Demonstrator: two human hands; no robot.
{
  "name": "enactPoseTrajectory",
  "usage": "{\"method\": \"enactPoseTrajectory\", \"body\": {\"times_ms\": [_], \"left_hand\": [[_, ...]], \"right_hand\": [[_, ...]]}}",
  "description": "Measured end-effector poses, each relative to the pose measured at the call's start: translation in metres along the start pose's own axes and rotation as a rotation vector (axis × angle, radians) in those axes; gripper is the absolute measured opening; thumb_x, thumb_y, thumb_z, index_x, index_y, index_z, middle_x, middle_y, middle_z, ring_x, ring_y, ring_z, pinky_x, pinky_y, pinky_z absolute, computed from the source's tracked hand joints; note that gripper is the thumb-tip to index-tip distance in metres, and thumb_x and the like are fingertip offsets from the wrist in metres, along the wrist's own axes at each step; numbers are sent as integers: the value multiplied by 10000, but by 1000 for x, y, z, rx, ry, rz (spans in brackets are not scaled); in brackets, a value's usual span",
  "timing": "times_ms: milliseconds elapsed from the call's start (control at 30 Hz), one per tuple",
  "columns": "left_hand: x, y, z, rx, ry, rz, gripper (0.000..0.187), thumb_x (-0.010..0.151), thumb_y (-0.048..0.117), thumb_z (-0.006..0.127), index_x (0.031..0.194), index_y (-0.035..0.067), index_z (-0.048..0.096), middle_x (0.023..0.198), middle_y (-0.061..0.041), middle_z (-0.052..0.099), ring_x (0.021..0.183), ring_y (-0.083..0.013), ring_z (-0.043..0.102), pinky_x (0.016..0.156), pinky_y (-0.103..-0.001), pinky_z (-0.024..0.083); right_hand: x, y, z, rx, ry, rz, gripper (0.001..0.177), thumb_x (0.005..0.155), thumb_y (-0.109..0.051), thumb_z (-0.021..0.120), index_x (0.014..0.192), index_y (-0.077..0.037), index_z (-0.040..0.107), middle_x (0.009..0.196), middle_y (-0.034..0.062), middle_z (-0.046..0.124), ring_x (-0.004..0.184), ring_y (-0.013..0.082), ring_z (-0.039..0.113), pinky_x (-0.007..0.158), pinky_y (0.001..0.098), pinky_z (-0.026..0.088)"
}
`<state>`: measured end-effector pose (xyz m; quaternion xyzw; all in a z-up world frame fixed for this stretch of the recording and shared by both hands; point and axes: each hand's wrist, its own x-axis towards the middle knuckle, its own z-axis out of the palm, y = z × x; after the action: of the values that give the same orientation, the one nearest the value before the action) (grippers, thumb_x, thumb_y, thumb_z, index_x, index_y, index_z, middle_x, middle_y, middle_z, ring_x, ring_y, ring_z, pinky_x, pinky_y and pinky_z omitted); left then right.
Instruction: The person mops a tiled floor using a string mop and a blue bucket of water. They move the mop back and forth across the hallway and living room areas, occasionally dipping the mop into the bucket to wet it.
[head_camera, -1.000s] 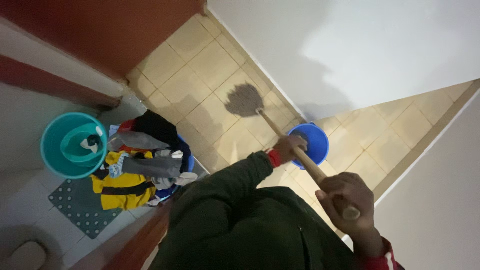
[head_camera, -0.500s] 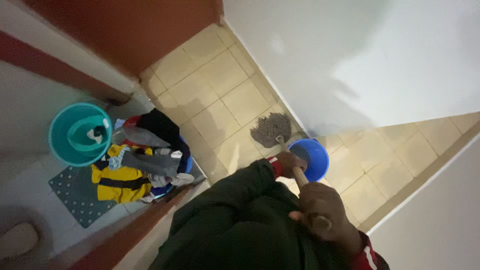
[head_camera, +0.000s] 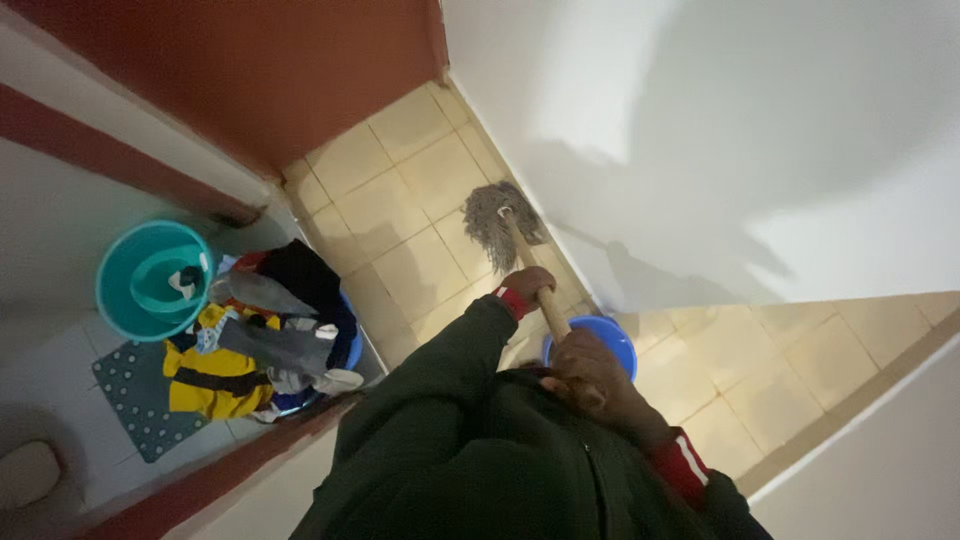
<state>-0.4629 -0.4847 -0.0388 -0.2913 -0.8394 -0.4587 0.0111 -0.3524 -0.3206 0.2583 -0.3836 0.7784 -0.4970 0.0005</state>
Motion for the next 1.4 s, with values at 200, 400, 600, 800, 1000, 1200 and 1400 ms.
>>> {"method": "enactPoseTrajectory", "body": {"times_ms": [200, 400, 600, 800, 1000, 1200, 1400], "left_hand": [[20, -1, 9, 167, -105, -55, 157, 825, 34, 693, 969, 95, 679, 965, -118, 676, 931, -349, 649, 784, -458, 545], [44, 21, 12, 304, -58, -46, 172, 788, 26, 683, 950, 85, 674, 954, -130, 678, 987, -360, 639, 814, -477, 540], [54, 48, 30, 353, -405, -136, 144, 807, 185, 778, 853, 71, 703, 929, -114, 705, 1014, -329, 648, 837, -455, 550], [68, 21, 46, 55, -230, 123, 167, 784, 184, 788, 941, 149, 746, 934, -98, 713, 929, -336, 679, 932, -479, 508], [117, -15, 10, -60, -395, 103, 295, 785, 260, 785, 1028, 142, 665, 888, -125, 709, 843, -354, 680, 734, -504, 524], [138, -47, -47, 0, -390, 175, 208, 799, 304, 758, 924, 182, 645, 754, -88, 686, 713, -334, 694, 637, -499, 540], [169, -96, -101, 82, -358, 119, 109, 853, 268, 695, 882, 172, 651, 730, -87, 679, 701, -341, 687, 644, -515, 535]], "right_hand": [[-28, 60, 0, -160, -3, -22, 217, 858, -148, 786, 784, -89, 590, 865, 84, 672, 888, 302, 671, 819, 440, 530], [-40, 126, 2, -310, 41, -58, 113, 896, -88, 767, 879, -54, 660, 955, 135, 688, 997, 328, 669, 879, 445, 541], [-69, 158, 23, -67, 322, 233, 324, 850, -109, 792, 1135, 3, 688, 1203, 201, 690, 1144, 349, 648, 964, 444, 526], [-82, 114, -17, 0, 385, 352, 163, 829, -92, 806, 959, -43, 723, 1141, 128, 742, 1126, 295, 686, 963, 405, 555], [19, 15, -85, -164, 445, 295, 119, 858, -75, 770, 827, -59, 657, 903, 102, 745, 882, 242, 733, 924, 422, 557], [117, 27, -63, 176, 482, 317, 139, 886, -50, 754, 847, -45, 621, 872, 152, 744, 847, 248, 741, 776, 370, 603], [163, 65, -41, 102, 376, 407, 228, 869, -74, 778, 1009, -39, 602, 1029, 160, 736, 907, 261, 739, 823, 382, 604]]}}
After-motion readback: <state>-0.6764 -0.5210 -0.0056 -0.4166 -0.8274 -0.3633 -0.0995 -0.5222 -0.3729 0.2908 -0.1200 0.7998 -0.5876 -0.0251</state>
